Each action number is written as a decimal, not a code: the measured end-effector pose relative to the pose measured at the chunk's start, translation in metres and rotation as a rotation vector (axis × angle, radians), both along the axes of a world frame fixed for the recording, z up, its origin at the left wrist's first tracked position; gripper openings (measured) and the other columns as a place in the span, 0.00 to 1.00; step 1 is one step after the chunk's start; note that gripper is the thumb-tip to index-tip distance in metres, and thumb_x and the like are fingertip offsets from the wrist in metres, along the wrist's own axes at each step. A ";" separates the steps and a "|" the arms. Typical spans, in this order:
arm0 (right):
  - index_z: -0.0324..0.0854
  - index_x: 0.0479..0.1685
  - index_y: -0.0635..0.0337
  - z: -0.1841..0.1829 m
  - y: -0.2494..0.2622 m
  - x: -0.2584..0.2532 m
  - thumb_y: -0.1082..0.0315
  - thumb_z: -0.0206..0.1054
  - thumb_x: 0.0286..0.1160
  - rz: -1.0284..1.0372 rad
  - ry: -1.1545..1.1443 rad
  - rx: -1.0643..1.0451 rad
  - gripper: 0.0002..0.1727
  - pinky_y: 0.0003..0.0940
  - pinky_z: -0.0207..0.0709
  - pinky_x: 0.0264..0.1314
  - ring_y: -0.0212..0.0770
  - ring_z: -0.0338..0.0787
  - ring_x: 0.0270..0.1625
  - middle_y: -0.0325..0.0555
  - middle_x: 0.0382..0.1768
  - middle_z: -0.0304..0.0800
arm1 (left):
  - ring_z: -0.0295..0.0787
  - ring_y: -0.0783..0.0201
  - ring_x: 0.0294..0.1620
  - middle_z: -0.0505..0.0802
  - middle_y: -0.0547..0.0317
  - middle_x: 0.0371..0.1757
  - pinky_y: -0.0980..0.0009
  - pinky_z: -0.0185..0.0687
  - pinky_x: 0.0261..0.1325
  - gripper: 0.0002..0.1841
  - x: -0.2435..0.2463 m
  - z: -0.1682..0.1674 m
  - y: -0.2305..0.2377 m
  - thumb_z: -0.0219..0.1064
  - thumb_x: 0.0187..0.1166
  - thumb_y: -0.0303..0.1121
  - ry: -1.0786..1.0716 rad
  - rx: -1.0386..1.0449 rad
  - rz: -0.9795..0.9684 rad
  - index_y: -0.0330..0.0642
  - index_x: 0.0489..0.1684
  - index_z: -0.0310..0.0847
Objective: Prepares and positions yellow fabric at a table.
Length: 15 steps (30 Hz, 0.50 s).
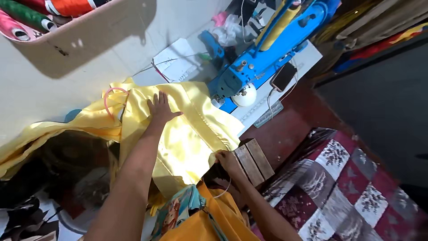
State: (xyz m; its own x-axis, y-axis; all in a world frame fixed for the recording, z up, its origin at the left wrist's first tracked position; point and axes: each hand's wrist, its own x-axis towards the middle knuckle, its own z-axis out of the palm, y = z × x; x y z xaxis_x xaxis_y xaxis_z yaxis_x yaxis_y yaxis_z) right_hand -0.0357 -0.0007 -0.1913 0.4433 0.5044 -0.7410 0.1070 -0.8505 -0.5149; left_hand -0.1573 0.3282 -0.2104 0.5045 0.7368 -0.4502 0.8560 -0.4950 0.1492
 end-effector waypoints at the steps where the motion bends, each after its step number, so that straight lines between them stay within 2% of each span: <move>1: 0.83 0.59 0.68 0.000 0.000 -0.001 0.65 0.57 0.90 0.005 -0.009 0.005 0.16 0.44 0.82 0.55 0.44 0.91 0.43 0.53 0.42 0.93 | 0.32 0.36 0.96 0.43 0.41 0.97 0.26 0.26 0.86 0.71 0.000 0.000 0.000 0.66 0.59 0.80 0.006 0.000 0.002 0.35 0.96 0.36; 4: 0.84 0.57 0.68 -0.003 -0.004 -0.002 0.65 0.57 0.90 0.015 -0.028 0.028 0.15 0.45 0.82 0.55 0.45 0.91 0.43 0.53 0.41 0.93 | 0.33 0.36 0.96 0.43 0.41 0.97 0.27 0.25 0.87 0.71 0.001 0.002 -0.001 0.65 0.60 0.80 0.024 0.011 -0.004 0.34 0.95 0.37; 12: 0.84 0.52 0.70 -0.013 -0.008 0.002 0.67 0.59 0.88 0.037 -0.035 0.165 0.13 0.44 0.83 0.45 0.44 0.88 0.33 0.54 0.34 0.89 | 0.35 0.35 0.96 0.47 0.39 0.96 0.29 0.23 0.89 0.70 0.003 0.004 -0.003 0.67 0.58 0.80 0.019 0.073 -0.006 0.35 0.95 0.41; 13: 0.84 0.54 0.70 -0.011 -0.009 0.004 0.66 0.59 0.89 0.037 -0.042 0.175 0.14 0.45 0.83 0.47 0.45 0.88 0.34 0.55 0.35 0.89 | 0.33 0.35 0.96 0.46 0.37 0.96 0.29 0.22 0.89 0.69 0.007 0.009 -0.007 0.71 0.59 0.76 0.001 0.099 -0.014 0.32 0.94 0.41; 15: 0.84 0.56 0.72 -0.003 -0.014 0.011 0.65 0.59 0.89 0.055 -0.099 0.235 0.16 0.48 0.84 0.47 0.48 0.89 0.34 0.57 0.35 0.90 | 0.30 0.35 0.96 0.44 0.34 0.95 0.29 0.20 0.89 0.62 0.013 0.029 -0.026 0.78 0.65 0.61 -0.106 0.183 -0.039 0.29 0.93 0.45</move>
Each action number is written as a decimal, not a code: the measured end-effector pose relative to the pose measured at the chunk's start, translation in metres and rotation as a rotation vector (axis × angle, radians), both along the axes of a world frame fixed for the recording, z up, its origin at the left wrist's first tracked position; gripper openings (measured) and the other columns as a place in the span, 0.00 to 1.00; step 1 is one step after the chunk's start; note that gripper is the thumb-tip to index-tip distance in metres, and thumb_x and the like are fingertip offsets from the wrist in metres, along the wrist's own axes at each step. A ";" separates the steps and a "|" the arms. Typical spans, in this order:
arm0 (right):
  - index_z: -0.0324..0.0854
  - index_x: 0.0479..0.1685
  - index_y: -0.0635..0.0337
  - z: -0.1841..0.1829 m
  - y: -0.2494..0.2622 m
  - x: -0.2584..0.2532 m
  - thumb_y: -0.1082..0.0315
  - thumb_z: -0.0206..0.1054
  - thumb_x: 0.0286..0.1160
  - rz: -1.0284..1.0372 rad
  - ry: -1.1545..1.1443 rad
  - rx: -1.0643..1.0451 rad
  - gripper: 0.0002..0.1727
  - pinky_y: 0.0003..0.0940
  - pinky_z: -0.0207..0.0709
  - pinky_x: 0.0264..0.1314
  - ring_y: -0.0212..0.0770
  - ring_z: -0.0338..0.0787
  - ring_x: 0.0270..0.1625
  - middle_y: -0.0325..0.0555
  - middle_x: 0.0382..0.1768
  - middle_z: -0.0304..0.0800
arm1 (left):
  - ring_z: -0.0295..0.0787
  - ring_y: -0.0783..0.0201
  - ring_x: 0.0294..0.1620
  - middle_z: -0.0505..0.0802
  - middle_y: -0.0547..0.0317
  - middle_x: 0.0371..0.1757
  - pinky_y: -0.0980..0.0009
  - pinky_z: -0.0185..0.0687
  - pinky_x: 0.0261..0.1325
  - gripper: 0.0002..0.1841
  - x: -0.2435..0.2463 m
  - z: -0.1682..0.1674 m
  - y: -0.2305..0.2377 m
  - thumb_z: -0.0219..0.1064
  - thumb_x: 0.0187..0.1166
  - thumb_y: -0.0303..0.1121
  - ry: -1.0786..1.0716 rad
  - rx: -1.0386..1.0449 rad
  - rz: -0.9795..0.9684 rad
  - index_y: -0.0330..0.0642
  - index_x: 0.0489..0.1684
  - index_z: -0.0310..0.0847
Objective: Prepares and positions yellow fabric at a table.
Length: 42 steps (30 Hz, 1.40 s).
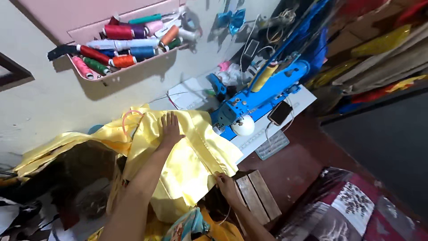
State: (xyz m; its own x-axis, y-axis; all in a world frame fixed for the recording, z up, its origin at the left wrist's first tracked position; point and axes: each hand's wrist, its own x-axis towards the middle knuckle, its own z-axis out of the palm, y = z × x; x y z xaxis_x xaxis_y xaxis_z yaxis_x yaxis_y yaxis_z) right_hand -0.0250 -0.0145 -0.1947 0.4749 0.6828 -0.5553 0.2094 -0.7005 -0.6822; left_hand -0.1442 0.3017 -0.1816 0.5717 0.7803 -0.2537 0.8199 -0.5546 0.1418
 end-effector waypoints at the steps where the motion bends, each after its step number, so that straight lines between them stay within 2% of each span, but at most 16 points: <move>1: 0.84 0.56 0.71 0.006 -0.002 0.005 0.65 0.58 0.88 0.027 -0.045 0.038 0.17 0.49 0.84 0.47 0.50 0.90 0.34 0.58 0.34 0.90 | 0.28 0.36 0.96 0.44 0.34 0.95 0.28 0.19 0.88 0.56 0.003 0.015 -0.015 0.79 0.69 0.54 -0.071 0.046 -0.011 0.31 0.93 0.48; 3: 0.86 0.56 0.71 0.023 -0.005 0.020 0.66 0.57 0.87 0.120 -0.160 0.122 0.17 0.54 0.84 0.46 0.54 0.91 0.34 0.59 0.32 0.91 | 0.26 0.36 0.96 0.46 0.38 0.96 0.25 0.18 0.86 0.39 0.007 0.059 -0.062 0.68 0.82 0.46 -0.144 0.084 -0.030 0.39 0.91 0.59; 6: 0.89 0.52 0.70 0.056 -0.004 0.045 0.68 0.59 0.82 0.345 -0.355 0.314 0.16 0.60 0.85 0.41 0.58 0.93 0.32 0.59 0.30 0.92 | 0.50 0.31 0.92 0.72 0.42 0.87 0.20 0.32 0.83 0.22 0.010 0.118 -0.157 0.62 0.87 0.40 -0.239 0.108 -0.109 0.44 0.76 0.81; 8: 0.91 0.45 0.68 0.073 0.001 0.057 0.70 0.62 0.77 0.485 -0.463 0.531 0.13 0.56 0.86 0.35 0.55 0.93 0.30 0.56 0.29 0.92 | 0.69 0.36 0.85 0.87 0.46 0.75 0.25 0.45 0.84 0.17 0.015 0.132 -0.210 0.61 0.86 0.36 -0.320 0.057 -0.151 0.42 0.67 0.88; 10: 0.91 0.42 0.66 0.087 0.007 0.065 0.70 0.62 0.75 0.601 -0.522 0.706 0.12 0.51 0.88 0.33 0.51 0.94 0.30 0.53 0.29 0.92 | 0.81 0.46 0.77 0.92 0.48 0.67 0.39 0.57 0.86 0.17 0.022 0.140 -0.237 0.56 0.90 0.36 -0.346 -0.213 -0.052 0.40 0.65 0.88; 12: 0.91 0.40 0.65 0.096 0.009 0.070 0.70 0.63 0.76 0.696 -0.517 0.796 0.11 0.50 0.88 0.33 0.51 0.94 0.31 0.52 0.29 0.92 | 0.89 0.46 0.66 0.93 0.43 0.61 0.45 0.76 0.74 0.18 0.022 0.141 -0.244 0.54 0.91 0.35 -0.411 -0.390 0.083 0.36 0.63 0.87; 18: 0.90 0.38 0.64 0.086 -0.005 0.075 0.69 0.61 0.78 0.878 -0.409 0.837 0.12 0.51 0.87 0.32 0.51 0.95 0.31 0.52 0.29 0.93 | 0.90 0.42 0.61 0.92 0.38 0.58 0.43 0.78 0.68 0.20 0.013 0.142 -0.261 0.52 0.93 0.37 -0.276 -0.506 0.086 0.32 0.62 0.86; 20: 0.91 0.37 0.64 0.080 -0.012 0.076 0.69 0.62 0.77 0.871 -0.429 0.882 0.11 0.48 0.88 0.31 0.49 0.95 0.31 0.50 0.28 0.92 | 0.93 0.52 0.51 0.94 0.43 0.49 0.53 0.84 0.62 0.17 0.010 0.132 -0.266 0.57 0.89 0.34 -0.405 -0.585 0.183 0.31 0.57 0.88; 22: 0.90 0.35 0.62 0.076 -0.017 0.079 0.68 0.62 0.77 0.850 -0.485 0.975 0.11 0.44 0.89 0.33 0.46 0.95 0.32 0.48 0.28 0.92 | 0.88 0.71 0.34 0.92 0.57 0.36 0.74 0.83 0.42 0.12 0.008 0.129 -0.268 0.61 0.87 0.31 -0.598 -0.795 0.364 0.31 0.51 0.87; 27: 0.90 0.34 0.57 0.067 -0.031 0.086 0.64 0.61 0.80 0.878 -0.489 1.137 0.13 0.35 0.86 0.33 0.40 0.92 0.30 0.42 0.25 0.90 | 0.76 0.81 0.20 0.86 0.72 0.25 0.85 0.68 0.21 0.09 0.005 0.116 -0.269 0.58 0.87 0.31 -0.659 -1.312 0.603 0.45 0.39 0.84; 31: 0.95 0.46 0.57 0.065 -0.025 0.127 0.54 0.68 0.81 1.029 -0.127 0.739 0.16 0.51 0.81 0.67 0.49 0.93 0.54 0.46 0.45 0.97 | 0.74 0.81 0.18 0.86 0.72 0.23 0.85 0.66 0.20 0.10 -0.001 0.101 -0.290 0.58 0.87 0.32 -0.636 -1.351 0.633 0.45 0.38 0.86; 33: 0.90 0.56 0.67 0.068 0.002 0.169 0.58 0.63 0.85 0.824 -0.095 0.422 0.20 0.58 0.75 0.75 0.59 0.88 0.65 0.60 0.56 0.92 | 0.80 0.78 0.23 0.88 0.69 0.27 0.82 0.75 0.28 0.08 -0.010 0.108 -0.298 0.61 0.86 0.30 -0.623 -1.222 0.631 0.39 0.46 0.87; 35: 0.83 0.68 0.69 0.052 0.036 0.216 0.54 0.57 0.90 0.568 -0.294 0.297 0.26 0.65 0.72 0.76 0.69 0.84 0.69 0.69 0.63 0.87 | 0.83 0.74 0.27 0.89 0.64 0.31 0.76 0.81 0.36 0.08 -0.022 0.122 -0.306 0.62 0.84 0.29 -0.643 -1.092 0.654 0.34 0.48 0.86; 39: 0.65 0.85 0.67 0.024 0.087 0.257 0.45 0.65 0.83 0.355 -0.492 0.098 0.40 0.78 0.61 0.74 0.81 0.69 0.79 0.77 0.78 0.70 | 0.78 0.77 0.23 0.87 0.67 0.29 0.80 0.74 0.28 0.05 -0.053 0.146 -0.323 0.63 0.84 0.29 -0.699 -0.980 0.791 0.38 0.47 0.83; 41: 0.57 0.90 0.65 0.018 0.102 0.248 0.44 0.63 0.84 0.311 -0.451 0.017 0.44 0.77 0.64 0.74 0.81 0.71 0.78 0.79 0.78 0.69 | 0.75 0.79 0.22 0.85 0.70 0.28 0.82 0.71 0.26 0.05 -0.073 0.153 -0.331 0.62 0.83 0.28 -0.745 -0.945 0.845 0.40 0.46 0.83; 42: 0.61 0.88 0.65 0.017 0.108 0.242 0.44 0.60 0.85 0.303 -0.452 0.030 0.41 0.77 0.66 0.72 0.80 0.74 0.75 0.79 0.73 0.74 | 0.73 0.80 0.20 0.84 0.72 0.27 0.83 0.69 0.24 0.04 -0.084 0.154 -0.336 0.62 0.83 0.28 -0.765 -0.936 0.861 0.42 0.45 0.82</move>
